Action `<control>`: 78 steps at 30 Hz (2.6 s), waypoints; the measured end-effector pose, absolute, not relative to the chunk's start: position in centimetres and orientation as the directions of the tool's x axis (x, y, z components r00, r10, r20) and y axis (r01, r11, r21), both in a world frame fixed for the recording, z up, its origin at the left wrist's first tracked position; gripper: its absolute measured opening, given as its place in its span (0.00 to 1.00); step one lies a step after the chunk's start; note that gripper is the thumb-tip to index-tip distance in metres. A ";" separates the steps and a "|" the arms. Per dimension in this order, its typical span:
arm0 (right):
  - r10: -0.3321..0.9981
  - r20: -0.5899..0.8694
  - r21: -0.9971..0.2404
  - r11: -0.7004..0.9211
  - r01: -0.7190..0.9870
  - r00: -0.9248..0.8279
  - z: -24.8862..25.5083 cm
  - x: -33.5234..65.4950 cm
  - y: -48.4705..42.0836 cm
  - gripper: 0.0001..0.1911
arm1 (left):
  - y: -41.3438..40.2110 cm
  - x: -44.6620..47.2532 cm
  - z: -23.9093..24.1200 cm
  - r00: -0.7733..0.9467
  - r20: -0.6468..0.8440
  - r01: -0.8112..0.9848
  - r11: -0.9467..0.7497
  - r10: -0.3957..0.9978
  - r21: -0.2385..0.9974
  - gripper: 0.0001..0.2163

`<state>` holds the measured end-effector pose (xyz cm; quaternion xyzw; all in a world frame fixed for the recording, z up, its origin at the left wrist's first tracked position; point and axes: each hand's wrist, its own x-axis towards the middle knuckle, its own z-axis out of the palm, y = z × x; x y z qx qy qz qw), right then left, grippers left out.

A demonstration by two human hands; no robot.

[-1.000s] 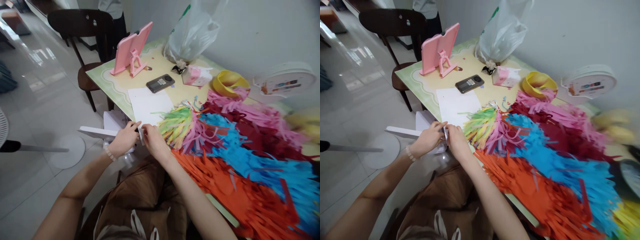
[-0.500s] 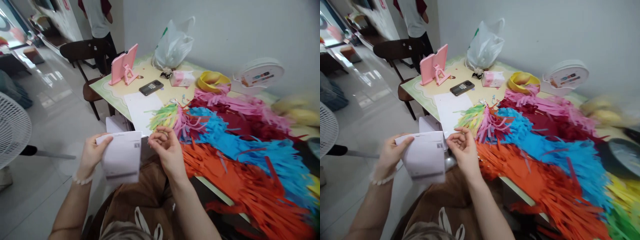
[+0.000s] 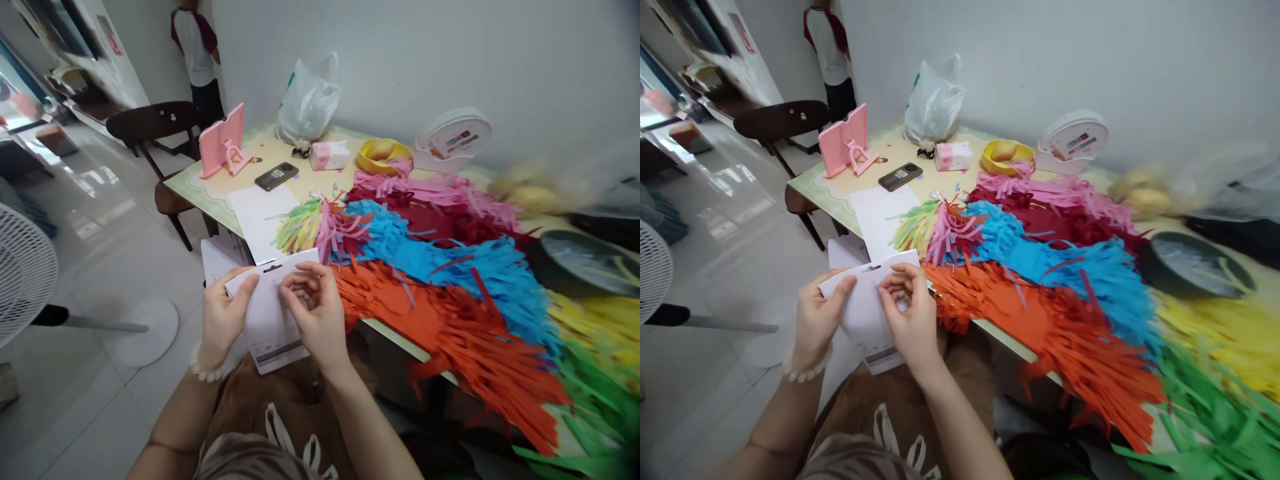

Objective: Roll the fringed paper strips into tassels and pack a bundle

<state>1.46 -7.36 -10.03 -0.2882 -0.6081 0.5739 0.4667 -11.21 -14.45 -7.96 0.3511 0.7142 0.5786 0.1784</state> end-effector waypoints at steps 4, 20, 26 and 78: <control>0.879 0.310 -0.951 0.293 -0.102 -0.363 -9.9 1.2 -7.7 0.15 | -14.7 -10.8 -8.1 -0.677 0.160 0.307 0.078 0.719 0.949 0.12; 0.502 -0.025 -0.963 0.221 0.156 -0.864 -11.1 4.8 -6.8 0.24 | -14.6 -21.8 -12.4 -0.841 -0.194 -0.351 -0.237 0.506 0.906 0.28; 0.526 0.257 -0.508 0.787 0.350 -0.811 -5.3 -4.5 -4.0 0.30 | -11.3 -21.9 -13.6 -0.738 -0.100 -0.434 -0.355 0.668 0.828 0.26; 0.520 0.189 -0.388 0.819 0.423 -0.833 -17.2 -2.1 0.3 0.37 | -4.0 -21.0 -14.9 -0.163 0.327 0.974 0.099 0.931 0.204 0.16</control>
